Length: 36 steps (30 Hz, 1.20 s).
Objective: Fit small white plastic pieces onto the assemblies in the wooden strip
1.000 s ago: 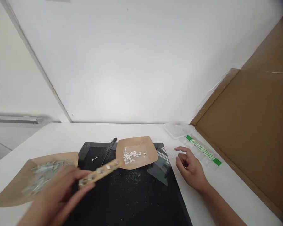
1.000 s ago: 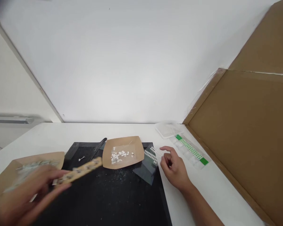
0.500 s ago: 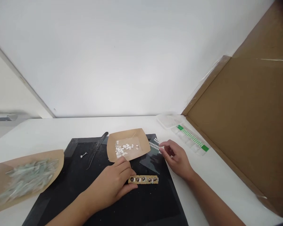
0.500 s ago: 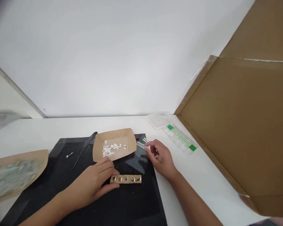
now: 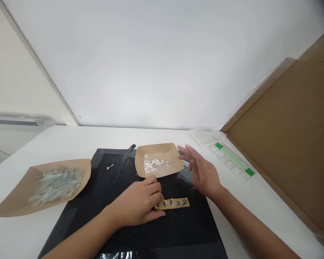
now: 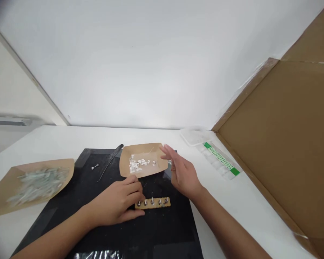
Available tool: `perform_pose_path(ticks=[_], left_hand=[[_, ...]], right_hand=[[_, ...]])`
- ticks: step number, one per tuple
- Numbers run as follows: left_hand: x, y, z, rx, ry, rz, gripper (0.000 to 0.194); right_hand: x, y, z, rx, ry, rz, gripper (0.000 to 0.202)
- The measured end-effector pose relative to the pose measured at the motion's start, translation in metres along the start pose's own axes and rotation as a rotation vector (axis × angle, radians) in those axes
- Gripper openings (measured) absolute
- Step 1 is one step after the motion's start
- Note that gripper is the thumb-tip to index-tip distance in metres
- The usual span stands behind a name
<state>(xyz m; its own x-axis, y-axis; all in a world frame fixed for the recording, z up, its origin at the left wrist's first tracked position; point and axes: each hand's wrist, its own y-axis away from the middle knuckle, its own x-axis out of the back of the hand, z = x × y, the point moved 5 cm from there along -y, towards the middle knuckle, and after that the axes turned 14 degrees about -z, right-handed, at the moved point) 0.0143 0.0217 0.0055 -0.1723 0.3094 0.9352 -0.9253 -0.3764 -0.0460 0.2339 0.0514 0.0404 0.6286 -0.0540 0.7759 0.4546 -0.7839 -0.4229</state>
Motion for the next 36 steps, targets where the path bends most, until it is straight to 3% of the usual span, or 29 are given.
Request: perform_pose_path(ticks=[2,4,6,10,14,21,30,36], left_hand=[[-0.001,0.001,-0.004,0.0,0.036,0.007,0.038],[-0.001,0.002,-0.007,-0.013,0.059,0.019,0.044],[0.0,0.003,-0.007,-0.04,0.049,0.029,0.04],[0.003,0.004,-0.004,-0.053,0.019,0.063,0.028],[0.005,0.005,-0.001,-0.086,0.035,0.088,0.015],[0.005,0.005,-0.001,-0.123,0.047,0.137,0.015],[0.009,0.006,0.0,-0.146,0.045,0.167,0.021],[0.013,0.005,0.004,-0.16,0.033,0.176,0.028]], right_hand=[[-0.004,-0.007,-0.003,-0.012,0.012,0.061,0.058],[-0.002,-0.007,-0.005,0.024,0.043,0.277,0.061],[-0.005,-0.004,-0.003,0.021,0.05,0.353,0.062],[-0.006,0.001,0.004,-0.011,0.011,0.248,0.052],[-0.005,0.008,0.006,0.032,-0.168,0.097,0.04],[-0.011,0.031,0.004,0.113,-0.297,0.346,0.042],[-0.013,0.022,0.012,-0.015,-0.478,0.331,0.041],[-0.016,0.02,0.014,-0.046,-0.517,0.232,0.042]])
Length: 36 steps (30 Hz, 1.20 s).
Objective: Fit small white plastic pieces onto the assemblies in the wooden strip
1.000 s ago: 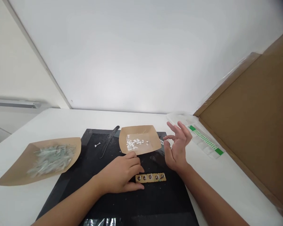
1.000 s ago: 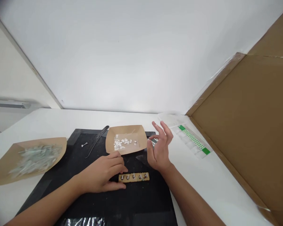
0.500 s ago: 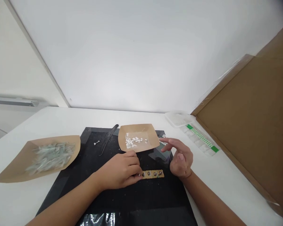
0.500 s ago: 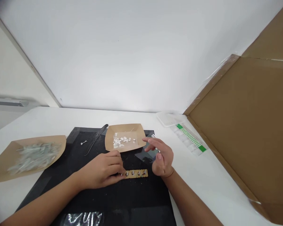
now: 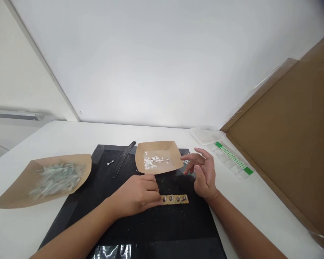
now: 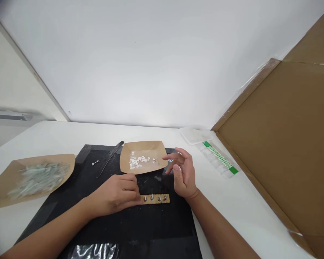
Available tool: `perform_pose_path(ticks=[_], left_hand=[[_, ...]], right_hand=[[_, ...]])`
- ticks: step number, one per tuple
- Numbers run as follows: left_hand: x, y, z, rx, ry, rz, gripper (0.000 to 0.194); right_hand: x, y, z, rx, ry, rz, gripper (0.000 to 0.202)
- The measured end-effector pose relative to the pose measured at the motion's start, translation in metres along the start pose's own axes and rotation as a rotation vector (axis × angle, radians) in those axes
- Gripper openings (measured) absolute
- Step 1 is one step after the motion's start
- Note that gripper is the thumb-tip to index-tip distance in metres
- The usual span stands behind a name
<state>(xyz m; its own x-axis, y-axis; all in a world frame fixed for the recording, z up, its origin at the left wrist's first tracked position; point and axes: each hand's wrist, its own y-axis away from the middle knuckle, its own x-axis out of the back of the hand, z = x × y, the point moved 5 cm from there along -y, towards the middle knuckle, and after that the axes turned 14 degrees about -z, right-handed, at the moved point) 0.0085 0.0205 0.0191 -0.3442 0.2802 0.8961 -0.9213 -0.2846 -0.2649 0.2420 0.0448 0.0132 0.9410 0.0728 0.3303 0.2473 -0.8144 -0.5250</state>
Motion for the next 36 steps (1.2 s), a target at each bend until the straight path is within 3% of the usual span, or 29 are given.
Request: perform_pose_path(ticks=[6,10,14,21,29,36], left_hand=[[-0.002,0.0,0.002,-0.007,-0.018,0.019,0.034],[-0.005,0.002,-0.003,0.007,0.001,0.03,0.032],[-0.005,0.003,-0.005,0.008,0.013,0.048,0.03],[-0.004,0.003,-0.004,-0.001,-0.007,0.076,0.024],[-0.004,0.003,-0.008,0.019,0.021,0.043,0.032],[-0.005,0.004,-0.01,0.026,0.041,0.036,0.026]], right_hand=[[-0.006,0.004,-0.01,0.02,0.002,-0.215,0.041],[-0.014,0.006,-0.036,0.122,0.02,-0.31,0.048],[-0.035,0.002,-0.061,0.229,0.121,-0.545,0.045],[-0.048,-0.001,-0.062,0.293,0.128,-0.727,0.048],[-0.048,0.003,-0.065,0.293,0.091,-0.719,0.047],[-0.016,-0.002,-0.051,0.213,0.089,-0.548,0.04]])
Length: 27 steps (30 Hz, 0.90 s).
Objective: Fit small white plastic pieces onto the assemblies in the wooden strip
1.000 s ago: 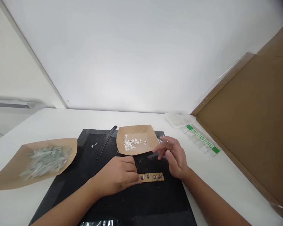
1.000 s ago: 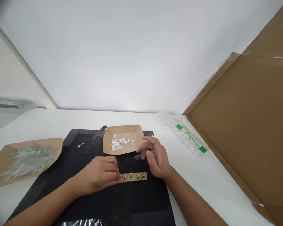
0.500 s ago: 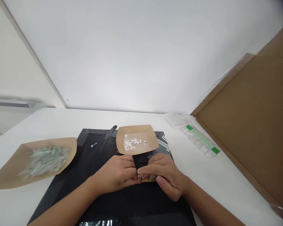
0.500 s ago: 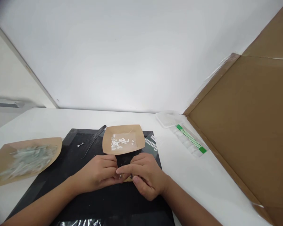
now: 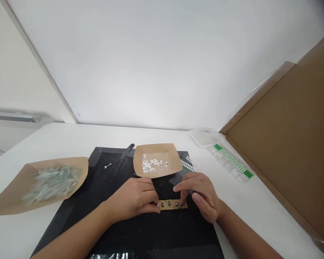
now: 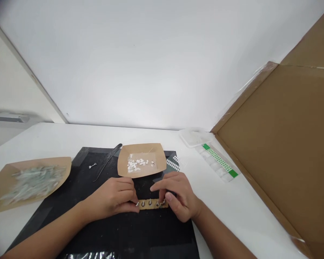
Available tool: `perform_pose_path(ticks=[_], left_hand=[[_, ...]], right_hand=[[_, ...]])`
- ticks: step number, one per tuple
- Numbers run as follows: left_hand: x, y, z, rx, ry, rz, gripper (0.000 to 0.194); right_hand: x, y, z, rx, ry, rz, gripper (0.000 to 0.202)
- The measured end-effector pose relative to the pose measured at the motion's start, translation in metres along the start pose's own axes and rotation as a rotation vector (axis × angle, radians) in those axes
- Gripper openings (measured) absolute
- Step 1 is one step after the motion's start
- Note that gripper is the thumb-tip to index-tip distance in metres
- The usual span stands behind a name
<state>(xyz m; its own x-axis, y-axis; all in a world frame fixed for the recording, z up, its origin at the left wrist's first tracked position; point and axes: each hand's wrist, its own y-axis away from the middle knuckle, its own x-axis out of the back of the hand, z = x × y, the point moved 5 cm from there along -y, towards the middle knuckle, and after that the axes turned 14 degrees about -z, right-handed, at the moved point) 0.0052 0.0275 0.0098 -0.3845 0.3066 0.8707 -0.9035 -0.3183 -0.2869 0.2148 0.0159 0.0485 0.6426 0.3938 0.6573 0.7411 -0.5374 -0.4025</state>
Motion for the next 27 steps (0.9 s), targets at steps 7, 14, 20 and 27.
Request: perform_pose_path(ticks=[7,14,20,27], left_hand=[[-0.001,0.0,-0.002,0.021,0.032,-0.027,0.022],[0.0,0.0,-0.001,0.004,0.038,0.006,0.021],[0.003,-0.001,0.001,-0.012,0.03,0.022,0.019],[0.003,-0.001,0.002,-0.007,0.024,0.01,0.018]], right_hand=[[-0.006,-0.001,0.004,-0.03,0.041,-0.162,0.035],[-0.01,-0.001,0.004,-0.006,0.046,-0.134,0.023],[-0.018,0.003,0.012,0.008,-0.071,-0.119,0.022],[-0.014,0.008,0.018,0.004,-0.138,-0.072,0.023]])
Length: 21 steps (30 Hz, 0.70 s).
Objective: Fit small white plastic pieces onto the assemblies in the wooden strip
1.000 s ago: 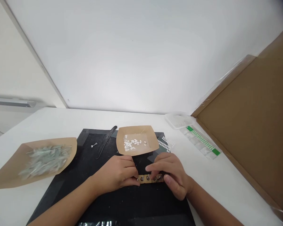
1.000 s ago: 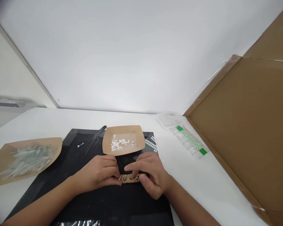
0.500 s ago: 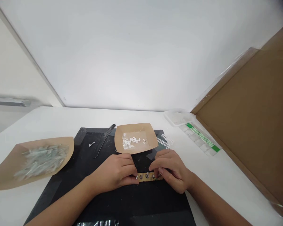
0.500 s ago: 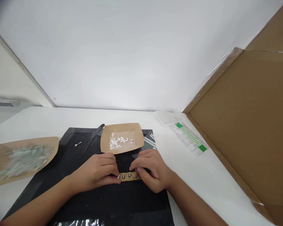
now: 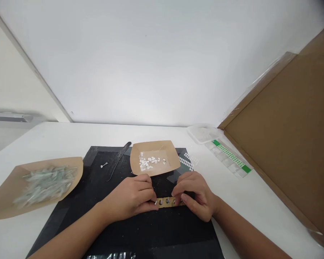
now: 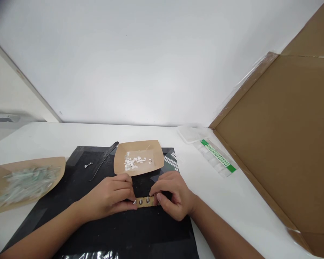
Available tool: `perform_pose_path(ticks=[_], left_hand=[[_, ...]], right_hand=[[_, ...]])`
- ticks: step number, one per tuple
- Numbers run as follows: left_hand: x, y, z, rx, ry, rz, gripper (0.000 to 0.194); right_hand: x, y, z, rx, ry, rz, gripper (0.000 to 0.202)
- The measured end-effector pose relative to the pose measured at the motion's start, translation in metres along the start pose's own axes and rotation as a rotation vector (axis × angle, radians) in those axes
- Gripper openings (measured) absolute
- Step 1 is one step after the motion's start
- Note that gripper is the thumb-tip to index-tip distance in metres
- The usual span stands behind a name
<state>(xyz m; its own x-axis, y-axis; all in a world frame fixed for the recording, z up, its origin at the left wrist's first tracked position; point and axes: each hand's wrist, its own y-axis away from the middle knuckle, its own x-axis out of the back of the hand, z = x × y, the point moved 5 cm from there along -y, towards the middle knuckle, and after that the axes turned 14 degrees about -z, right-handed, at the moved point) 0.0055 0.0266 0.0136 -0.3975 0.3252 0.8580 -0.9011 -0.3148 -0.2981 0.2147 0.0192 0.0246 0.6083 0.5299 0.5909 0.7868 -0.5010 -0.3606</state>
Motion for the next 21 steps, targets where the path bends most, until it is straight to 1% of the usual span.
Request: perform_pose_path(ticks=[5,9,11,15,18,21], left_hand=[[-0.001,0.001,-0.001,0.016,0.013,-0.007,0.018],[-0.002,0.001,-0.002,0.023,0.015,-0.014,0.017],[-0.003,0.001,-0.002,0.019,0.016,-0.016,0.016],[-0.002,0.001,-0.001,0.021,0.015,-0.014,0.015],[-0.001,0.001,-0.001,0.031,0.016,-0.007,0.015],[-0.001,0.001,-0.002,0.037,0.009,-0.012,0.015]], right_hand=[[-0.001,-0.002,0.0,-0.006,-0.003,-0.016,0.022],[-0.002,-0.005,-0.005,0.001,-0.014,-0.005,0.021],[0.0,-0.005,-0.008,0.001,0.001,0.019,0.021],[0.011,0.001,-0.01,-0.003,0.054,0.1,0.021],[0.016,0.005,-0.006,-0.031,-0.01,0.12,0.024],[0.014,0.007,-0.001,-0.057,-0.082,0.092,0.029]])
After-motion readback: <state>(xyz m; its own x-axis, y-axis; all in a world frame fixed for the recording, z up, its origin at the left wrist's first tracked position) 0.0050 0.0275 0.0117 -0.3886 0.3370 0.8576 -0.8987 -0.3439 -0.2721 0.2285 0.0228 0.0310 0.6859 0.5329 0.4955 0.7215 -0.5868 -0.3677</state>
